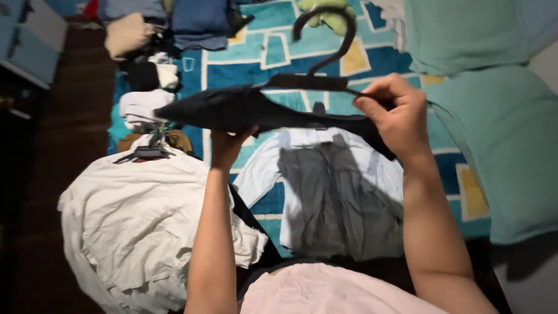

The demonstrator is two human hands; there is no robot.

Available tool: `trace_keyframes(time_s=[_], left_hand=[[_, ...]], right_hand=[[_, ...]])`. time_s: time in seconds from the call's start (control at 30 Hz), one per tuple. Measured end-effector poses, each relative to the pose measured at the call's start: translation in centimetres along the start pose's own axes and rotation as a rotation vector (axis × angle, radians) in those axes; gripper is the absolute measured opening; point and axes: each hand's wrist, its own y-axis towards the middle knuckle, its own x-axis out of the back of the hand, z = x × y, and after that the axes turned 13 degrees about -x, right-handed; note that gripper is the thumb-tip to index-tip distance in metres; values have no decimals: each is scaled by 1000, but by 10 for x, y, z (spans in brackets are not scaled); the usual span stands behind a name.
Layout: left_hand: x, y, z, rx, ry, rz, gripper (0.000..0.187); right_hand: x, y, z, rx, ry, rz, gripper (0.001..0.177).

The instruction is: The person sits on a bed with piles of laundry and hangs shirts onto hangers one at a time, smoothing each garment, and folds a teal shirt at the end. Folded clothes and hangers with shirts are arranged on the bed.

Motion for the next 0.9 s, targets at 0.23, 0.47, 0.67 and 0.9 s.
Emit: trace_keyframes(time_s=[0.23, 0.47, 0.67, 0.9], left_hand=[[26, -26, -5, 289, 11, 169, 35], [49, -15, -49, 461, -833, -129, 34], [87, -12, 19, 247, -612, -478, 10], [86, 21, -93, -23, 92, -669, 14]], right_hand=[[-1, 10, 12, 43, -5, -150, 15], [-11, 15, 20, 4, -9, -114, 17], [-7, 20, 25, -10, -13, -86, 16], [-18, 23, 32, 53, -33, -139, 14]])
